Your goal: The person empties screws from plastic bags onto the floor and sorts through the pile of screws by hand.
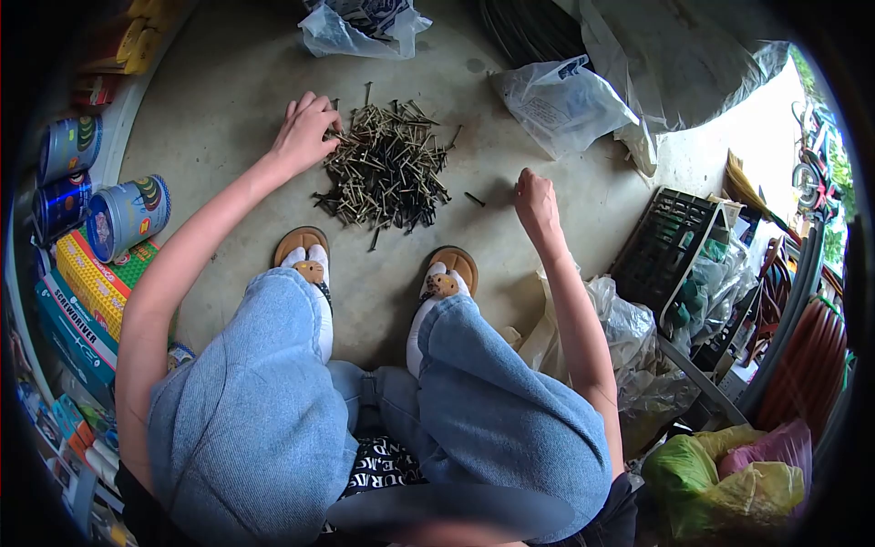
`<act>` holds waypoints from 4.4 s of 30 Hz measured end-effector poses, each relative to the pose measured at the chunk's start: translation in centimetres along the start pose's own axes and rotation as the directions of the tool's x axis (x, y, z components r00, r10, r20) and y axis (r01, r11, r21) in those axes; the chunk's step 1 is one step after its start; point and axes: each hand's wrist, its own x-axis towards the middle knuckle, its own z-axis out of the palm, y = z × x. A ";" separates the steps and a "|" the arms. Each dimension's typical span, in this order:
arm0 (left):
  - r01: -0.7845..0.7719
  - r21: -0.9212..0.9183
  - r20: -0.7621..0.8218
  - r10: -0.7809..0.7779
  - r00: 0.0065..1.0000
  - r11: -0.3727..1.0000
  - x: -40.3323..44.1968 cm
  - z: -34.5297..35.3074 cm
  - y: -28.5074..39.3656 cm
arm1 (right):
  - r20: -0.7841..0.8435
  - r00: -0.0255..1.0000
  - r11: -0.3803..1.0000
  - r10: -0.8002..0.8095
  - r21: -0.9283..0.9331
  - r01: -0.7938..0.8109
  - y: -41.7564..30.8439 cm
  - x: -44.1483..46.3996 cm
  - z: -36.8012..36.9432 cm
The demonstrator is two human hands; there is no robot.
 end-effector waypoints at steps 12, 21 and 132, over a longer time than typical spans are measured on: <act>0.002 -0.019 0.013 -0.001 1.000 1.000 0.1 -0.3 0.1 | -0.495 0.848 0.970 -0.190 0.038 0.240 -8.2 7.2 -15.5; -0.004 -0.032 0.011 0.005 1.000 0.999 0.1 -0.5 0.2 | -0.632 0.696 0.940 -0.340 -0.246 0.236 -4.8 11.4 -13.3; -0.199 -0.093 -0.038 0.196 0.980 0.976 0.7 -2.5 1.2 | 0.043 0.929 0.929 -0.369 -0.012 0.369 -10.1 3.6 1.8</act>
